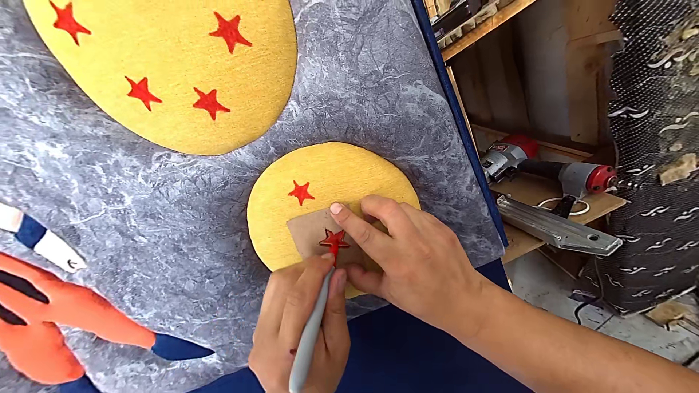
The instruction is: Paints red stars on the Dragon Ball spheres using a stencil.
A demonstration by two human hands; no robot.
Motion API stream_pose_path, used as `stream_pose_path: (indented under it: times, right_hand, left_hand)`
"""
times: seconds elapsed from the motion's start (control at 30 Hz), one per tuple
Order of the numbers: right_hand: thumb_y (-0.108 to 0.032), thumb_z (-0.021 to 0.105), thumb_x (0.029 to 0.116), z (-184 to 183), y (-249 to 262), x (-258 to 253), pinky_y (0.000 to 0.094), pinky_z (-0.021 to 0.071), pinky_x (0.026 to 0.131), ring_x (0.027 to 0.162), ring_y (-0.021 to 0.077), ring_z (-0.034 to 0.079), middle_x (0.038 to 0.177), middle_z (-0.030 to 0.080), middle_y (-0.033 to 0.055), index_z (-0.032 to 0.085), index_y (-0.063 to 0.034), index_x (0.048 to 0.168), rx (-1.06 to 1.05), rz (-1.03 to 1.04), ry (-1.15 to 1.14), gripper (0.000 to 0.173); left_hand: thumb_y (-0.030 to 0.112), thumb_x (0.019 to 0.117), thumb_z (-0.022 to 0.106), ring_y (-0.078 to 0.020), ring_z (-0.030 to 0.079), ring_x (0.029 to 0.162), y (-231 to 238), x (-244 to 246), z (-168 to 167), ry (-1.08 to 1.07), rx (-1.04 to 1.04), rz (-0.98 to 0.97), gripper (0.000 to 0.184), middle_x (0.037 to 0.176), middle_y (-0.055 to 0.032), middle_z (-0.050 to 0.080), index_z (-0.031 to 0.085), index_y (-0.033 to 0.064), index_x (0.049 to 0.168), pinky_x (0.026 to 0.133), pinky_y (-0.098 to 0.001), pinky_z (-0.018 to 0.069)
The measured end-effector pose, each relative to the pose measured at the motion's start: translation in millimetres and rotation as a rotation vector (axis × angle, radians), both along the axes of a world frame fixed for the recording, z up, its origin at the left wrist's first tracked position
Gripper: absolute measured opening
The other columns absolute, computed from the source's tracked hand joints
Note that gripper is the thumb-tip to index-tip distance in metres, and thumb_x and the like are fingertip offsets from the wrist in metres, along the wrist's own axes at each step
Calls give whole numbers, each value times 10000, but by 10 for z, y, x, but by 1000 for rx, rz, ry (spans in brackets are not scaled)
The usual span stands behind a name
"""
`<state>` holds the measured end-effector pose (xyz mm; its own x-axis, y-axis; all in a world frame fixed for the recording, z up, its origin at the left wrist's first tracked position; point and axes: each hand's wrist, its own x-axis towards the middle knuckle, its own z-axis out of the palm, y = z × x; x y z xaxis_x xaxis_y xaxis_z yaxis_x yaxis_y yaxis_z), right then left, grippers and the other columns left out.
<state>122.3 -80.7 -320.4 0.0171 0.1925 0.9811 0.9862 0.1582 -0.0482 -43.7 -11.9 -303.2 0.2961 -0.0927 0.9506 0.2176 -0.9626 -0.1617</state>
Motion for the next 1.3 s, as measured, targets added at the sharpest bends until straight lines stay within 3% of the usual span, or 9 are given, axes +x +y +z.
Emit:
stream_pose_path:
  times: [0.13, 0.6, 0.77, 0.93, 1.0, 1.1, 1.2, 1.23, 1.3]
  right_hand:
    - [-444, 721, 909, -6, -17, -21, 317, 496, 621, 801, 190, 604, 1181, 636, 78, 640, -207, 1420, -13, 2, 14, 569]
    - [-484, 721, 907, 16, -21, -12, 310, 511, 642, 838, 191, 620, 1206, 644, 81, 641, -202, 1423, -19, -33, -10, 594]
    - [-488, 721, 904, 11, -10, -2, 311, 515, 638, 850, 191, 624, 1183, 644, 74, 642, -213, 1421, -8, -31, -5, 591]
    - [-479, 740, 886, 18, -7, -3, 315, 522, 644, 866, 200, 631, 1174, 645, 77, 644, -208, 1417, 1, -35, -9, 604]
    - [-485, 742, 884, 16, -9, -10, 313, 522, 648, 871, 197, 630, 1169, 646, 74, 645, -211, 1417, 5, -43, -9, 607]
    - [-496, 752, 875, 16, -13, -6, 302, 525, 654, 879, 187, 632, 1157, 648, 67, 649, -221, 1411, 12, -43, 1, 612]
    - [-518, 761, 862, 8, -11, -5, 304, 539, 662, 909, 188, 642, 1157, 645, 72, 652, -240, 1408, 9, -46, 7, 621]
    - [-521, 764, 857, 5, -10, -9, 304, 545, 672, 922, 190, 643, 1164, 641, 75, 650, -245, 1410, 7, -50, 10, 628]
    - [-523, 772, 852, 6, -14, -18, 312, 551, 685, 933, 195, 643, 1175, 636, 81, 651, -243, 1408, 0, -55, 19, 634]
  left_hand:
    - [181, 1001, 660, -139, 689, 919, -13, -5, 11, -18, -14, 0, 177, 983, -80, 718, 726, 39, 1083, 795, -278, 576]
    - [196, 990, 674, -96, 676, 856, -10, -43, 59, -6, -89, -40, 162, 919, -31, 715, 740, 55, 1035, 741, -248, 567]
    - [208, 995, 671, -106, 690, 893, 3, -57, 69, 30, -83, -53, 167, 965, -34, 727, 737, 70, 1061, 763, -255, 582]
    - [216, 1001, 671, -119, 708, 907, 45, -97, 113, 54, -156, -173, 165, 1003, -20, 740, 743, 92, 1083, 775, -273, 604]
    - [253, 1041, 619, -163, 738, 889, 87, -186, 183, 37, -226, -308, 198, 1035, -18, 750, 727, 141, 1165, 770, -328, 642]
    - [261, 1084, 528, -210, 736, 1057, 196, -373, 244, 8, -137, -240, 270, 1191, -13, 746, 661, 242, 1318, 882, -386, 631]
    - [328, 994, 681, -248, 454, 1459, 321, -397, 250, 271, 21, 13, 470, 1576, -3, 481, 528, 289, 1436, 1166, -492, 436]
    - [357, 954, 731, -260, 401, 1496, 326, -363, 280, 324, 79, 69, 552, 1615, -22, 426, 501, 266, 1448, 1197, -509, 395]
    - [359, 916, 775, -276, 418, 1485, 318, -319, 350, 361, 153, 95, 593, 1605, -61, 443, 522, 202, 1430, 1198, -510, 391]
